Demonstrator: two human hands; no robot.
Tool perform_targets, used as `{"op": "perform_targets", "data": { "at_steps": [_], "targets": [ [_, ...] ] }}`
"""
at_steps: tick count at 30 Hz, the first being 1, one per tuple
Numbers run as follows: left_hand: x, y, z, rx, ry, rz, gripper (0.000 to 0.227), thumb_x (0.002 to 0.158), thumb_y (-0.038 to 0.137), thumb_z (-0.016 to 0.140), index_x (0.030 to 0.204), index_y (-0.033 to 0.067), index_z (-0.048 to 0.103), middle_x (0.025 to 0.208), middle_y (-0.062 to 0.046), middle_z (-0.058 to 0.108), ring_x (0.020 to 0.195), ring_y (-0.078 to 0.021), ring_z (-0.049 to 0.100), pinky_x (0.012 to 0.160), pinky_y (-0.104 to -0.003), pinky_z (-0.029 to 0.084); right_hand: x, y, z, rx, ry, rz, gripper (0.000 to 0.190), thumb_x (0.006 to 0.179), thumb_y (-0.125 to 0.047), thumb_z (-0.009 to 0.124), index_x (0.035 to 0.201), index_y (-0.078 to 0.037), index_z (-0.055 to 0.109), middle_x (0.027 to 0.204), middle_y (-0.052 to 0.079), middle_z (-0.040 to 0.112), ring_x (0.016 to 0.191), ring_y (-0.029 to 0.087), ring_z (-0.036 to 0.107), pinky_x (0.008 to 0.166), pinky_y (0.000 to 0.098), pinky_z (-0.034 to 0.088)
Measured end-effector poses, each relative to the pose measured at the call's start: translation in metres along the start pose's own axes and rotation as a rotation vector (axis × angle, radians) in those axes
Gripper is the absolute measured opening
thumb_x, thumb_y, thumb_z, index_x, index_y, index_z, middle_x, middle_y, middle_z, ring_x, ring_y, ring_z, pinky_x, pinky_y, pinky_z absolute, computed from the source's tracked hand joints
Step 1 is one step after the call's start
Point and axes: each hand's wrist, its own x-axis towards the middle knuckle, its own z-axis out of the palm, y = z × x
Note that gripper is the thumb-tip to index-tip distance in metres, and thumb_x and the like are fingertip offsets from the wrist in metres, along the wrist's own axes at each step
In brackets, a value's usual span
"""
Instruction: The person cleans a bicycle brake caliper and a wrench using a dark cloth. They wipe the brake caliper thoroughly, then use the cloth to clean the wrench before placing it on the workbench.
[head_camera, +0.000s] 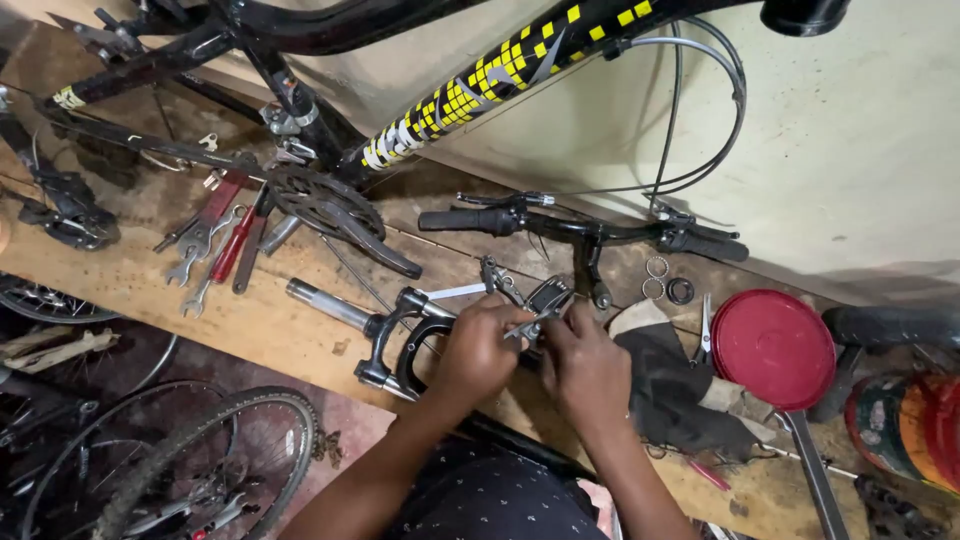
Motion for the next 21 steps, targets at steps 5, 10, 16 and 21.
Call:
{"op": "perform_targets", "data": {
  "at_steps": [5,10,16,21],
  "targets": [
    [-0.009,-0.014,0.015,0.018,0.003,0.039,0.025,0.074,0.001,0.073,0.098,0.0074,0.077,0.078,-0.017,0.063,0.082,-0.0399,0.066,0.079,-0.043,0.053,-0.006,0.01,0.013,-0.1,-0.297,0.149,0.024,0.073,-0.028,0.068,0.095,-0.019,0.069,0.105,0.003,0.064,0.073,0.038,0.071,0.063,0.0507,0.058],
    [0.001,0.0,-0.011,0.089,0.176,-0.143,0.034,0.086,0.003,0.06,0.112,0.0215,0.069,0.103,-0.007,0.064,0.061,-0.0123,0.055,0.039,-0.019,0.049,-0.008,0.018,-0.016,-0.018,-0.369,0.28,0.017,0.086,-0.02,0.055,0.08,-0.01,0.068,0.086,0.013,0.068,0.062,0.034,0.07,0.051,0.0476,0.056],
    [0.027,-0.062,-0.021,0.179,0.496,-0.093,0.03,0.082,0.006,0.061,0.11,0.0122,0.068,0.094,-0.013,0.065,0.092,-0.0376,0.066,0.084,-0.045,0.052,-0.008,0.034,-0.01,0.22,-0.225,0.457,0.023,0.087,-0.026,0.062,0.103,-0.014,0.073,0.091,0.014,0.071,0.086,0.045,0.069,0.075,0.0549,0.055],
    [0.038,-0.062,-0.008,0.153,0.617,-0.075,0.033,0.082,-0.002,0.054,0.113,0.0038,0.064,0.097,-0.02,0.059,0.095,-0.0478,0.062,0.086,-0.05,0.05,0.013,0.008,-0.004,0.353,-0.115,0.33,0.02,0.093,-0.032,0.062,0.101,-0.018,0.074,0.091,0.014,0.067,0.092,0.045,0.066,0.079,0.0551,0.053]
  ]
}}
